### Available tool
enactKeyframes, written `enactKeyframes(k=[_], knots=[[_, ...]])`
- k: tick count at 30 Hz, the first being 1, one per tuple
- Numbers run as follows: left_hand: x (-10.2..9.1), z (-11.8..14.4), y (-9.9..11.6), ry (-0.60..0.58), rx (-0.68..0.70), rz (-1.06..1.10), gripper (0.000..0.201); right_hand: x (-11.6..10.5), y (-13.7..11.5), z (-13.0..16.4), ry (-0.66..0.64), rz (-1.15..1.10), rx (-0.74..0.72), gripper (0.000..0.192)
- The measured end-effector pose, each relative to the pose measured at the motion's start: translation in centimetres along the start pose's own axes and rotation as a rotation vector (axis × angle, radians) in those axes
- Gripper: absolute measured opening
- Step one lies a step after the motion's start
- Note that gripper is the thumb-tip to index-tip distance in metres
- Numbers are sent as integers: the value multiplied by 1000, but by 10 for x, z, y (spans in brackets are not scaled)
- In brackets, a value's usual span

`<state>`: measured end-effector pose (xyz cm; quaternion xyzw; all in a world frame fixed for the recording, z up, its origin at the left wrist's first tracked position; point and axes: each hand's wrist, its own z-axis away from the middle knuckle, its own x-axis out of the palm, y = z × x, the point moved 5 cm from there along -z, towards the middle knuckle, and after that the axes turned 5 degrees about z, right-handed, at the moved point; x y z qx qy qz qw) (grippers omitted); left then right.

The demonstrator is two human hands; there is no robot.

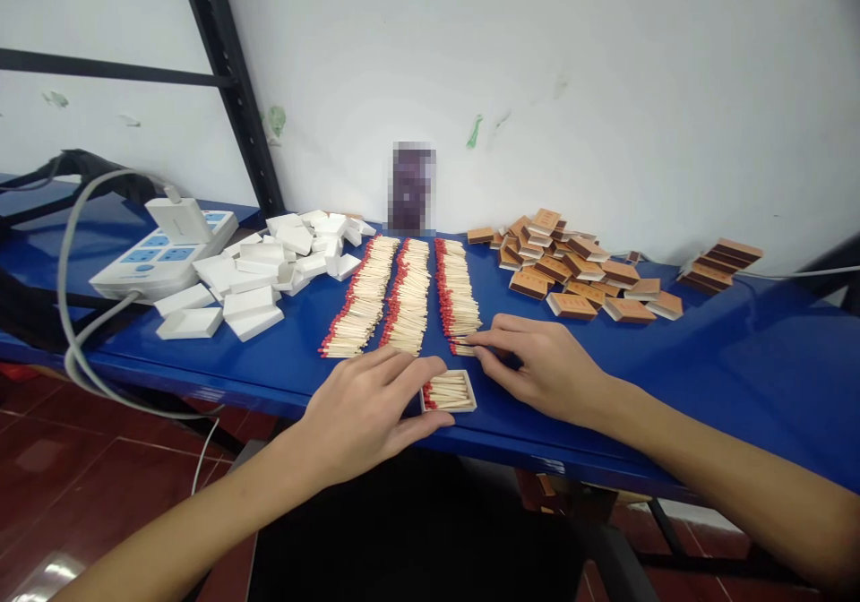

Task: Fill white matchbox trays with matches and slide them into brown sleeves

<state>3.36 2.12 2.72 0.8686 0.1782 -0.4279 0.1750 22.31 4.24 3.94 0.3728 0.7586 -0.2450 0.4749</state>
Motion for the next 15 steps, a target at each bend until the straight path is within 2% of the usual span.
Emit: enactKeyframes(k=[15], knots=[[0,0,1,1,-1,-11,34,3,1,1,-65,-37,3,30]])
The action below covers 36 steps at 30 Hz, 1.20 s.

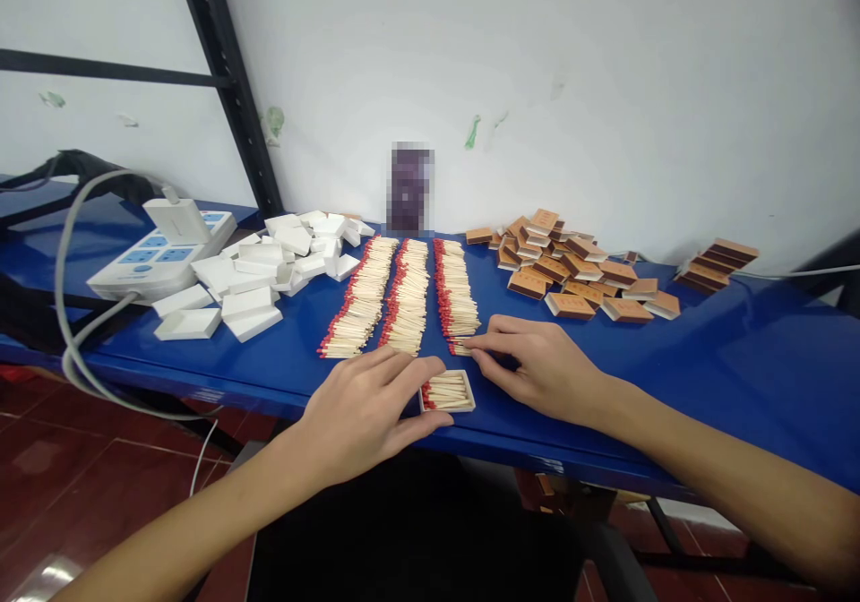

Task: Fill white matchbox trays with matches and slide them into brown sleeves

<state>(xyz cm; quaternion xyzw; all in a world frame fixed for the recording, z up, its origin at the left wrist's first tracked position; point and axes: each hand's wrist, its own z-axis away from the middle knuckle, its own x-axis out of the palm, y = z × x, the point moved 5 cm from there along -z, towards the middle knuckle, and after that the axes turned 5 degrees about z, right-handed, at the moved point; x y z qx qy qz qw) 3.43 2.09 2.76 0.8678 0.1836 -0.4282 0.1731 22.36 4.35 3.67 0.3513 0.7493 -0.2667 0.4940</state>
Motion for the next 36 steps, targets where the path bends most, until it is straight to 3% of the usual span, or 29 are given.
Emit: enactKeyframes(k=[36], knots=[[-1,0,-1,-8,-5,-6,35,-7,4,-3,-44,-16,43,25]])
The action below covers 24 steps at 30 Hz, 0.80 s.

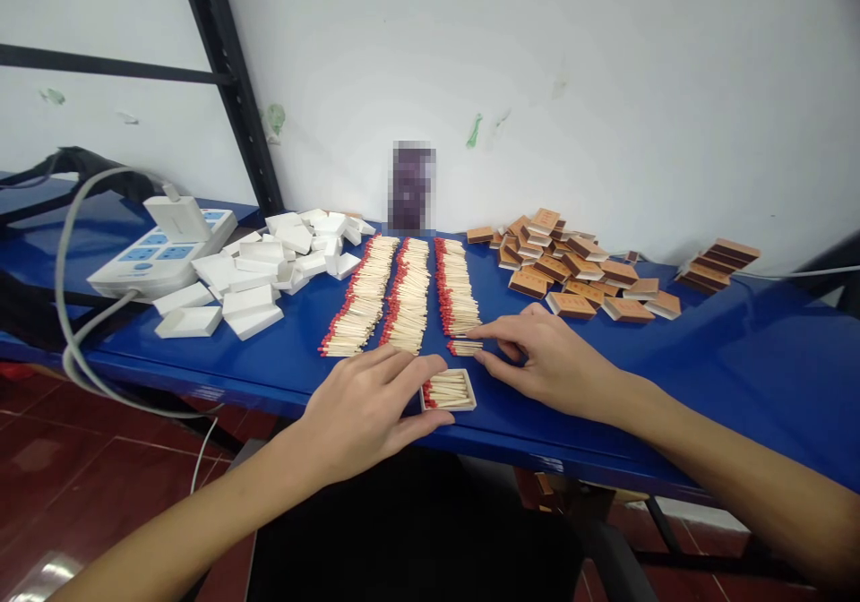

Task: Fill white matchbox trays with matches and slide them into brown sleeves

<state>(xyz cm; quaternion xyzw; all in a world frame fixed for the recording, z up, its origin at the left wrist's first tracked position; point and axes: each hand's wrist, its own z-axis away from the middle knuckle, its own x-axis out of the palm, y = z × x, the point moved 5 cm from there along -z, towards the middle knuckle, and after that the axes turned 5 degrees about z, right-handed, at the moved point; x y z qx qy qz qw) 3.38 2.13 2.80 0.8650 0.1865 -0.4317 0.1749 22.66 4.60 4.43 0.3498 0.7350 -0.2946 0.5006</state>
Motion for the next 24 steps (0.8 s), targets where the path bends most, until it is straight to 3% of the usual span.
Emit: enactKeyframes(k=[7,18,24], knots=[[0,0,0,-2,7,6,35,5,2,0,-40,8,20,26],[-1,0,1,2,8,4,35,6,4,-2,-122,-175,42,19],[0,0,0,-6,-2,24,35,3,3,-1,-283,-263,108,24]])
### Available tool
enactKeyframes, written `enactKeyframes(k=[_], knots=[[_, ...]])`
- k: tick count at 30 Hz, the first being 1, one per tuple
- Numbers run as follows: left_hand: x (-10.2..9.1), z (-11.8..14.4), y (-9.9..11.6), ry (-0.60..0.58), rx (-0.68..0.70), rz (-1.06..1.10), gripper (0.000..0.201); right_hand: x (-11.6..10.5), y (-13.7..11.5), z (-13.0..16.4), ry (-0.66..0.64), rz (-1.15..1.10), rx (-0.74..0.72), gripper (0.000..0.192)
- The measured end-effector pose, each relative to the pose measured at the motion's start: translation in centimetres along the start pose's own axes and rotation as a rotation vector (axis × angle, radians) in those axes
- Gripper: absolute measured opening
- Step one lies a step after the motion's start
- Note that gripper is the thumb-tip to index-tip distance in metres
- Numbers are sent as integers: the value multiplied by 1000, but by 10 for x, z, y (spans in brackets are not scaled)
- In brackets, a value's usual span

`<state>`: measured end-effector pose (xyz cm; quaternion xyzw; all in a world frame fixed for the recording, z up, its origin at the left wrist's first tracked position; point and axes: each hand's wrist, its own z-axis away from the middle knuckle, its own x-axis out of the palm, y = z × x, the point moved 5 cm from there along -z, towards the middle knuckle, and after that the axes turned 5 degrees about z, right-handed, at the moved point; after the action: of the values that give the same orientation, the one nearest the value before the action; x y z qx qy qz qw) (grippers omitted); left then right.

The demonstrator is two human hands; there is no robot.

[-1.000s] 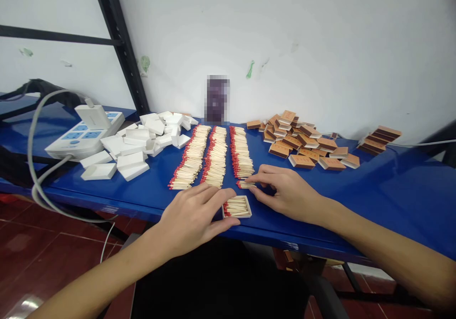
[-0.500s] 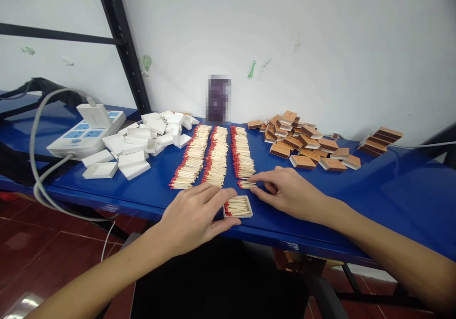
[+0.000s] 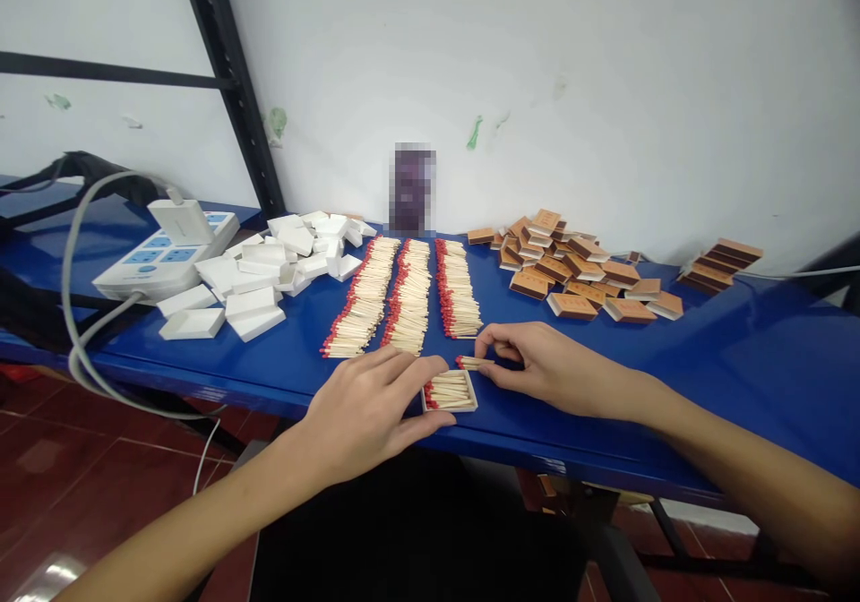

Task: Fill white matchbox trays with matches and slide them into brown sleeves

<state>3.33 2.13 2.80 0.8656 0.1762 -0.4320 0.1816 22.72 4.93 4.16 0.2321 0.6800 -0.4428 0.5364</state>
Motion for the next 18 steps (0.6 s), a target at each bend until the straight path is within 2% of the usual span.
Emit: enactKeyframes(k=[5,14,18], knots=[[0,0,-1,0,-1,10,35,-2,1,3,-72,-34,70,31],[1,0,-1,6,2,14,35,-4,3,4,-77,-48,103,19],[1,0,-1,6,5,14,36,-3,3,4,-131,-65,131,18]])
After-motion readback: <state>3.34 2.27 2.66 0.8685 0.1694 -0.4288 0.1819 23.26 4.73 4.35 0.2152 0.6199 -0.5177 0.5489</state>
